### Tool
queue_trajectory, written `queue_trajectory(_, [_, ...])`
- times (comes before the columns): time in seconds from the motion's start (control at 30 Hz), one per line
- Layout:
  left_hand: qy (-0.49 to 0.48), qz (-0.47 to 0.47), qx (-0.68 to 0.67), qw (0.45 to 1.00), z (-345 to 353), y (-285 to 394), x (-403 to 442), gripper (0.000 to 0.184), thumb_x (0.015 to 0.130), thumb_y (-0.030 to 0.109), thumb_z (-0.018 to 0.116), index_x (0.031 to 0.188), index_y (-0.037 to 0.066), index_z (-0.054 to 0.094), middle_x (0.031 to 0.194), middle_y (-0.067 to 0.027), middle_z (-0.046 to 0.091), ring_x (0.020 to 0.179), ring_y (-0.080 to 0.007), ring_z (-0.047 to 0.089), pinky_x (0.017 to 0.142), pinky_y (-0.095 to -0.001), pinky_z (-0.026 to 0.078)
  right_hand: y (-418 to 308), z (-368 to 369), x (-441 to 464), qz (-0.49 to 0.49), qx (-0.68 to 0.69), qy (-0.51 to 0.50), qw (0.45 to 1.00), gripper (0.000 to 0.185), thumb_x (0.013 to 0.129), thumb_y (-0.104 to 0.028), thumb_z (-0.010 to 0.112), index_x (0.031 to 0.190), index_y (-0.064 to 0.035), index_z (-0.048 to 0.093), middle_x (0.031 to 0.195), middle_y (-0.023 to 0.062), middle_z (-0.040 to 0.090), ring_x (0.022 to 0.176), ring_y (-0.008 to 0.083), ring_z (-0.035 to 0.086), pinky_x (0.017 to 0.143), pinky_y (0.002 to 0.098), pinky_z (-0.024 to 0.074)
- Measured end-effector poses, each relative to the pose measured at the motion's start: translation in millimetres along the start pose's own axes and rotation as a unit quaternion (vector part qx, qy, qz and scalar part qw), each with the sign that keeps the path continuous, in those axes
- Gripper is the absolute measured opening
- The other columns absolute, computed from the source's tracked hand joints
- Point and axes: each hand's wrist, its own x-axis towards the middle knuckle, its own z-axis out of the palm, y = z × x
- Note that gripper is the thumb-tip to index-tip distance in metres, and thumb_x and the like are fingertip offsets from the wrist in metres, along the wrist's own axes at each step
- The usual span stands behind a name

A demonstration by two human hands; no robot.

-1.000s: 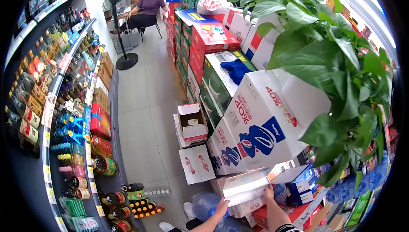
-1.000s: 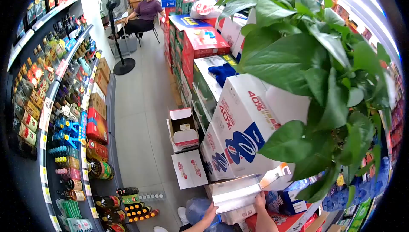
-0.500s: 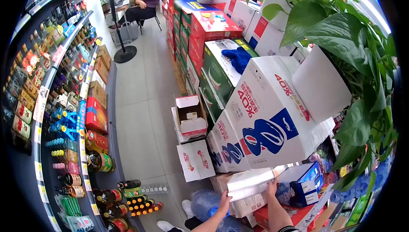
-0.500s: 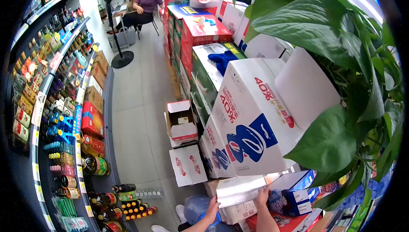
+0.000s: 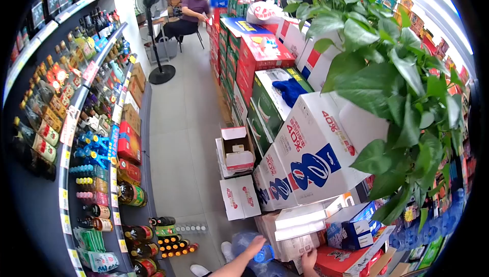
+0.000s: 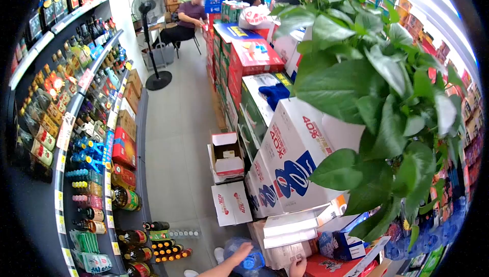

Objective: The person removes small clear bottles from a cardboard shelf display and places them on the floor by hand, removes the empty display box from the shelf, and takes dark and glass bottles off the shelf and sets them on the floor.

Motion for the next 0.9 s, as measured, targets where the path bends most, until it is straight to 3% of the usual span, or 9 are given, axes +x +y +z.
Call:
queue_trajectory(0.1, [-0.197, -0.075, 0.137, 0.968, -86, -46, -18, 0.036, 0.082, 0.032, 0.049, 0.096, 0.002, 0.064, 0.089, -0.0151, 0.065, 0.086, -0.0258, 0.062, 0.079, -0.0364, 0.047, 3, -22, -55, 0.059, -0.04, -0.12, 0.99, 0.035, 0.08, -0.024, 0.057, 0.103, 0.0023, 0.055, 0.1, 0.0252, 0.058, 0.093, 0.0376, 0.056, 0.085, 0.0432, 0.0424])
queue_trajectory(0.17, [-0.106, -0.097, 0.193, 0.971, -145, -125, -34, 0.045, 0.079, 0.039, 0.047, 0.095, 0.001, 0.064, 0.092, -0.0185, 0.065, 0.09, -0.0312, 0.062, 0.081, -0.0384, 0.048, -2, -28, -82, 0.023, -0.026, -0.162, 0.986, 0.034, 0.079, -0.025, 0.055, 0.1, 0.002, 0.057, 0.096, 0.0241, 0.059, 0.09, 0.0383, 0.056, 0.083, 0.0429, 0.0437])
queue_trajectory(0.23, [-0.081, -0.149, 0.406, 0.898, -219, -65, -99, 0.055, 0.076, 0.046, 0.048, 0.105, 0.0, 0.06, 0.108, -0.0213, 0.06, 0.105, -0.0344, 0.056, 0.087, -0.0403, 0.045, -6, -26, -97, 0.054, -0.068, -0.278, 0.957, 0.032, 0.08, -0.028, 0.055, 0.098, -0.0017, 0.06, 0.094, 0.021, 0.062, 0.089, 0.0361, 0.058, 0.083, 0.0422, 0.0445])
queue_trajectory(0.33, [0.07, -0.255, 0.36, 0.894, -297, -61, -158, 0.045, 0.076, 0.037, 0.048, 0.093, -0.001, 0.066, 0.097, -0.024, 0.063, 0.098, -0.0351, 0.059, 0.082, -0.0399, 0.046, 64, 45, -101, -0.097, -0.054, -0.371, 0.922, 0.031, 0.084, -0.03, 0.052, 0.096, -0.0035, 0.062, 0.086, 0.0176, 0.064, 0.078, 0.0305, 0.061, 0.073, 0.0409, 0.0487])
queue_trajectory(0.43, [0.175, -0.331, 0.179, 0.91, -359, -110, -182, 0.03, 0.07, 0.028, 0.056, 0.082, 0.003, 0.068, 0.079, -0.0165, 0.066, 0.077, -0.0293, 0.064, 0.069, -0.0364, 0.05, 23, 55, -77, 0.134, 0.04, -0.622, 0.77, 0.02, 0.082, -0.019, 0.053, 0.087, -0.0001, 0.058, 0.073, 0.0115, 0.061, 0.067, 0.0212, 0.061, 0.056, 0.0313, 0.0487])
queue_trajectory(0.5, [0.208, -0.251, 0.151, 0.933, -357, -94, -215, 0.024, 0.068, 0.025, 0.057, 0.075, 0.005, 0.069, 0.073, -0.0144, 0.065, 0.069, -0.0257, 0.064, 0.064, -0.0348, 0.05, -54, 30, -78, 0.101, 0.024, -0.566, 0.818, 0.022, 0.083, -0.022, 0.052, 0.082, -0.002, 0.06, 0.062, 0.0066, 0.058, 0.053, 0.0155, 0.057, 0.046, 0.0279, 0.0472])
queue_trajectory(0.53, [0.2, -0.18, 0.163, 0.949, -352, -90, -222, 0.006, 0.078, 0.004, 0.052, 0.082, 0.0, 0.051, 0.06, -0.0066, 0.051, 0.048, -0.0152, 0.052, 0.041, -0.03, 0.04, -53, 41, -75, 0.079, 0.009, -0.555, 0.828, 0.024, 0.083, -0.024, 0.051, 0.08, -0.0021, 0.06, 0.062, 0.007, 0.06, 0.053, 0.0168, 0.058, 0.049, 0.0295, 0.0481])
queue_trajectory(0.67, [0.142, -0.16, 0.014, 0.977, -294, -70, -239, 0.004, 0.076, -0.001, 0.059, 0.074, -0.002, 0.062, 0.063, -0.0082, 0.058, 0.055, -0.0188, 0.059, 0.049, -0.0297, 0.049, -99, 67, -57, 0.006, -0.019, -0.556, 0.831, 0.02, 0.083, -0.02, 0.052, 0.082, -0.0023, 0.06, 0.066, 0.0066, 0.06, 0.055, 0.0159, 0.058, 0.047, 0.0284, 0.0472])
queue_trajectory(0.9, [0.109, -0.122, 0.121, 0.979, -243, -33, -289, 0.038, 0.084, 0.04, 0.057, 0.076, 0.004, 0.067, 0.063, -0.0045, 0.063, 0.05, -0.0138, 0.057, 0.05, -0.0332, 0.048, -188, 61, -84, -0.052, 0.009, -0.524, 0.85, 0.026, 0.081, -0.023, 0.051, 0.078, 0.0006, 0.061, 0.064, 0.0096, 0.062, 0.052, 0.019, 0.06, 0.05, 0.0328, 0.0481])
